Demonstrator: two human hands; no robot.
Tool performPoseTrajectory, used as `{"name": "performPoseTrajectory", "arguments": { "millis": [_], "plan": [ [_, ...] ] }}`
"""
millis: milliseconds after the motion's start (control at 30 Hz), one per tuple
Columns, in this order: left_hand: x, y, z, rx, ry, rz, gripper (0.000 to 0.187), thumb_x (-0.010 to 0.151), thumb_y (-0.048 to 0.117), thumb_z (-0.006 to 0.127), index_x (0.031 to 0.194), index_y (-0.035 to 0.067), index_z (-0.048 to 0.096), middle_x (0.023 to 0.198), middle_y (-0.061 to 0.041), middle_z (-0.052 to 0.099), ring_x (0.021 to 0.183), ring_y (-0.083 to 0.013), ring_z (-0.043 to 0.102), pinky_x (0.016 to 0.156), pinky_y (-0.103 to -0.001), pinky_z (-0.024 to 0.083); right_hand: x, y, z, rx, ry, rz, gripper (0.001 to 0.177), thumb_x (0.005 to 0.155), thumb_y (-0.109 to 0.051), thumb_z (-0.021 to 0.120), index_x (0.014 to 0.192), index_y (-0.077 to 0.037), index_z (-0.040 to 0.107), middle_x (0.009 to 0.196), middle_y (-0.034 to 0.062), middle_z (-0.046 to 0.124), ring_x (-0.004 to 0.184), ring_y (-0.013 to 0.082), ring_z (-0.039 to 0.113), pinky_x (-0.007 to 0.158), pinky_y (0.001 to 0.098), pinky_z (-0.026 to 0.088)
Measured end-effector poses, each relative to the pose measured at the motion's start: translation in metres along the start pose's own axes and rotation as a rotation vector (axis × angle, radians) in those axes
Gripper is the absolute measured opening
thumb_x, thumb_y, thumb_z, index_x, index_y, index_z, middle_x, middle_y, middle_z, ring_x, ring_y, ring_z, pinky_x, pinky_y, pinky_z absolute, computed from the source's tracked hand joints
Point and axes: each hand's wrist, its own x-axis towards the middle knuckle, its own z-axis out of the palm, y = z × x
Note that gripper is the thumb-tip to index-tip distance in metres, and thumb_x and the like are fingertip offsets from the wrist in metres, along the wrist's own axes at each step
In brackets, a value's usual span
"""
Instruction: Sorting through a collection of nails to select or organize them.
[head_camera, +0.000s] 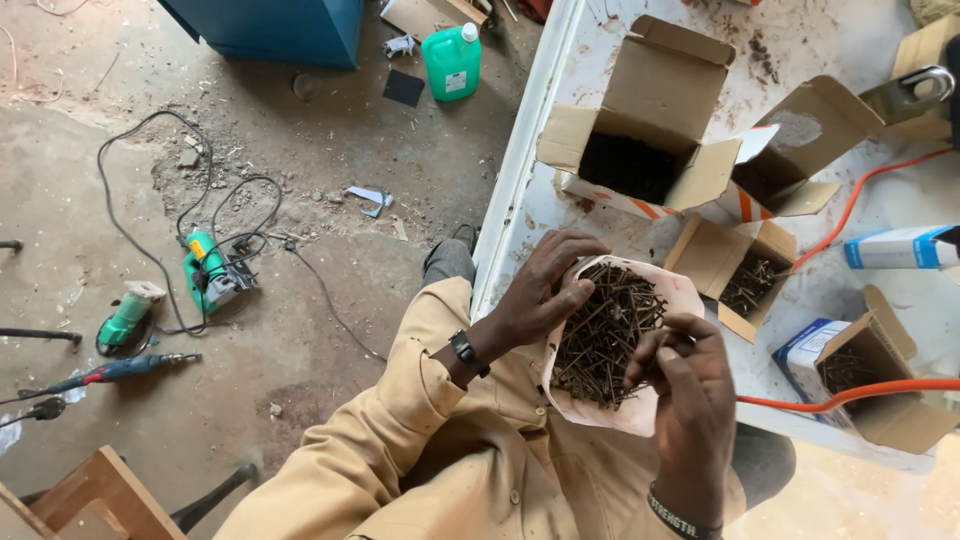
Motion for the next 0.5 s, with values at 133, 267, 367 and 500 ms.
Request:
{"name": "performPoseTrajectory", "arguments": {
  "millis": [133,267,367,500],
  "plan": [
    [0.000,-0.001,0.001,0.024,0.021,-0.008,0.038,0.107,0.036,0.046,0.129,0.007,0.059,0.127,-0.014,0.061,0.122,-0.0299,0.056,0.105,-0.045,0.045,0.000,0.003,0.017,-0.523,0.035,0.169,0.024,0.100,-0.011,0.053,0.122,-0.009,0.063,0.070,0.0020,0.054,0.057,0.0132,0.049,0.051,0.0251,0.046],
    [0.003,0.004,-0.001,0.020,0.028,0.013,0.036,0.107,0.035,0.048,0.123,0.005,0.060,0.121,-0.014,0.061,0.116,-0.0297,0.057,0.102,-0.043,0.045,0.011,0.012,0.035,-1.315,-0.025,-0.124,0.030,0.090,-0.042,0.073,0.098,-0.013,0.078,0.082,0.0019,0.080,0.063,0.0167,0.071,0.053,0.0325,0.055],
    [0.004,0.006,-0.001,0.017,0.031,0.009,0.035,0.107,0.036,0.048,0.122,0.006,0.060,0.120,-0.014,0.062,0.114,-0.0296,0.057,0.102,-0.042,0.045,0.015,0.016,0.044,-1.512,0.041,-0.064,0.035,0.088,-0.050,0.077,0.093,-0.015,0.075,0.085,0.0023,0.079,0.065,0.0238,0.072,0.056,0.0414,0.055],
    [0.002,0.006,0.000,0.011,0.039,0.010,0.033,0.107,0.034,0.051,0.123,0.006,0.060,0.121,-0.014,0.061,0.117,-0.0293,0.057,0.104,-0.042,0.045,0.012,0.022,0.044,-1.531,0.061,-0.066,0.022,0.090,-0.035,0.075,0.096,-0.015,0.072,0.088,0.0054,0.079,0.068,0.0294,0.072,0.063,0.0475,0.054]
  ]
}}
